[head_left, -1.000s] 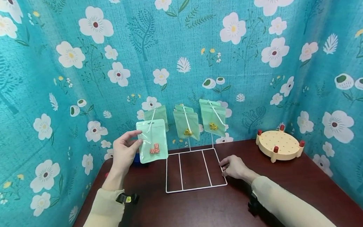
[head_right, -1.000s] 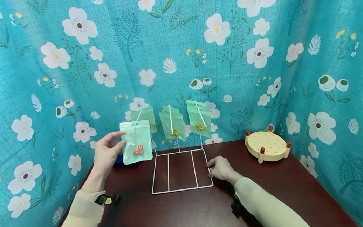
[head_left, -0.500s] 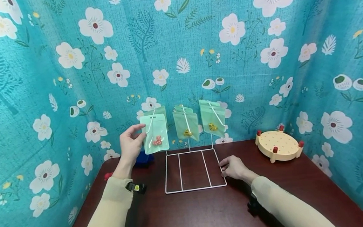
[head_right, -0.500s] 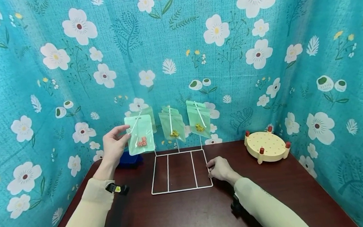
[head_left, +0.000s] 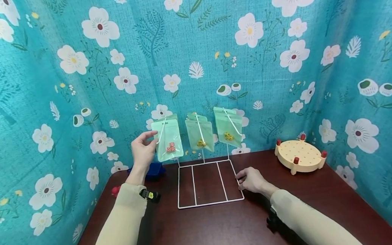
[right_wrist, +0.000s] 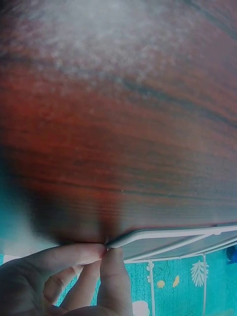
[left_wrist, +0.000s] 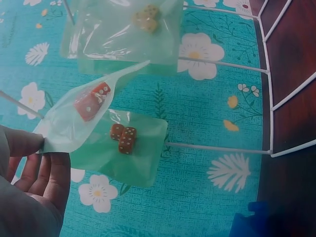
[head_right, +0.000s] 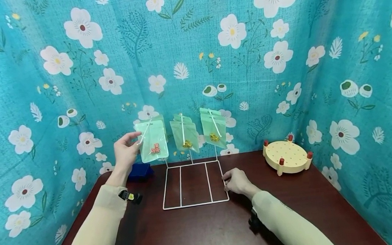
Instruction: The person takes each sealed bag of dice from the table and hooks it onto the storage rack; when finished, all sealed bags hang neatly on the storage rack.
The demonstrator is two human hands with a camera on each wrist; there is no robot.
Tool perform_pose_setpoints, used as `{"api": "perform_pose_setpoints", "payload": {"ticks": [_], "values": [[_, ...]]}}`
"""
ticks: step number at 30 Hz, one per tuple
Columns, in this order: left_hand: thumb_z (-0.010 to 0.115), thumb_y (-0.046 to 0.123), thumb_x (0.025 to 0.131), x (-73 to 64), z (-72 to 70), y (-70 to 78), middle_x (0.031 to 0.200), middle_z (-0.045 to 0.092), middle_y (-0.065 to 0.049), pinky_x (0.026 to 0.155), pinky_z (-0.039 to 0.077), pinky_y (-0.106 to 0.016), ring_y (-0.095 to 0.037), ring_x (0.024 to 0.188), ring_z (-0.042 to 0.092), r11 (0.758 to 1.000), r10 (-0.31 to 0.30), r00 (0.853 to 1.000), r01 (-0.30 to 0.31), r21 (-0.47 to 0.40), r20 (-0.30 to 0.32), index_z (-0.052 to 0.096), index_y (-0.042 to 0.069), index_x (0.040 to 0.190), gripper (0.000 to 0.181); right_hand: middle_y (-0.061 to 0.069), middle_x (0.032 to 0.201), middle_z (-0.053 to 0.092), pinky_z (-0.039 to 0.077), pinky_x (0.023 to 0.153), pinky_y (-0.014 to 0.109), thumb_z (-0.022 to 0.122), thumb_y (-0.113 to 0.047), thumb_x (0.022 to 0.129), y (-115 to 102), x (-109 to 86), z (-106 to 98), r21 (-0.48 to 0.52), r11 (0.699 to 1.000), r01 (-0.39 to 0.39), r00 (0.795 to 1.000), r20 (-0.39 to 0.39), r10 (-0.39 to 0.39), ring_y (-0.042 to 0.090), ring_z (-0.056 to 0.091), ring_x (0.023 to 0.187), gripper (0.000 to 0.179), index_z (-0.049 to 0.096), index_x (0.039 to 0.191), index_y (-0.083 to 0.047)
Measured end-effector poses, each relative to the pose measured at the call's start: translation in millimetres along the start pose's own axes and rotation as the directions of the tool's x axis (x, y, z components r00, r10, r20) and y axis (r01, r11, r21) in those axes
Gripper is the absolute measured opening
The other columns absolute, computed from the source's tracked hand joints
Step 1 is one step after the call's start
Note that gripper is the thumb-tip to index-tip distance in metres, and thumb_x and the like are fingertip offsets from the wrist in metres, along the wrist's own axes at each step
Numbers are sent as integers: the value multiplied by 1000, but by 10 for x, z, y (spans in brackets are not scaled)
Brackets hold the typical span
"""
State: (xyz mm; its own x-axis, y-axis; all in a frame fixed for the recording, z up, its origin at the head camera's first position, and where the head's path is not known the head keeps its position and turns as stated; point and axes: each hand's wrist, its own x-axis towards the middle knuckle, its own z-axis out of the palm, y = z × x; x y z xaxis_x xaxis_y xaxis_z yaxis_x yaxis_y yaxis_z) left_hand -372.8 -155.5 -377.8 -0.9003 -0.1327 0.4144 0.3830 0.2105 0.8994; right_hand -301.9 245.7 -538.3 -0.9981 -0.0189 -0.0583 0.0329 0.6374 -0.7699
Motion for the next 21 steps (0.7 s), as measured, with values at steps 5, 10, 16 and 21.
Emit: {"api": "perform_pose_setpoints", "payload": {"ticks": [5, 10, 16, 21], "values": [[74, 2, 105, 26, 31, -30, 139, 78, -20, 73, 67, -26, -18, 101, 80, 999, -35, 999, 35, 18, -14, 82, 6, 127, 24, 10, 97, 83, 65, 71, 33, 91, 6, 80, -14, -5, 5, -6, 1000, 6, 1000, -4, -6, 15, 73, 84, 41, 84, 120, 1], [73, 5, 107, 47, 33, -75, 141, 76, -22, 82, 71, -43, -32, 111, 79, 997, -61, 998, 63, 49, -29, 82, 8, 127, 22, 10, 98, 82, 65, 70, 33, 90, 7, 81, -26, -10, 24, 1, 1000, 3, 1000, -2, -3, 15, 72, 82, 42, 84, 121, 1], [74, 5, 106, 33, 21, -76, 139, 76, -22, 82, 70, -37, -38, 118, 79, 994, -57, 998, 60, 86, -39, 82, 8, 124, 20, 10, 99, 82, 66, 71, 33, 90, 8, 81, -36, -3, 36, 4, 1000, -16, 1000, -2, 16, 16, 72, 84, 42, 84, 122, 0], [76, 9, 105, 3, -35, -72, 135, 79, -20, 78, 63, -25, -38, 122, 80, 988, -24, 1000, 26, 154, -16, 84, 9, 122, 18, 9, 103, 83, 68, 77, 35, 89, 7, 83, -40, -2, 31, -10, 1000, -16, 1000, -11, 16, 18, 73, 89, 42, 83, 124, -1]]}}
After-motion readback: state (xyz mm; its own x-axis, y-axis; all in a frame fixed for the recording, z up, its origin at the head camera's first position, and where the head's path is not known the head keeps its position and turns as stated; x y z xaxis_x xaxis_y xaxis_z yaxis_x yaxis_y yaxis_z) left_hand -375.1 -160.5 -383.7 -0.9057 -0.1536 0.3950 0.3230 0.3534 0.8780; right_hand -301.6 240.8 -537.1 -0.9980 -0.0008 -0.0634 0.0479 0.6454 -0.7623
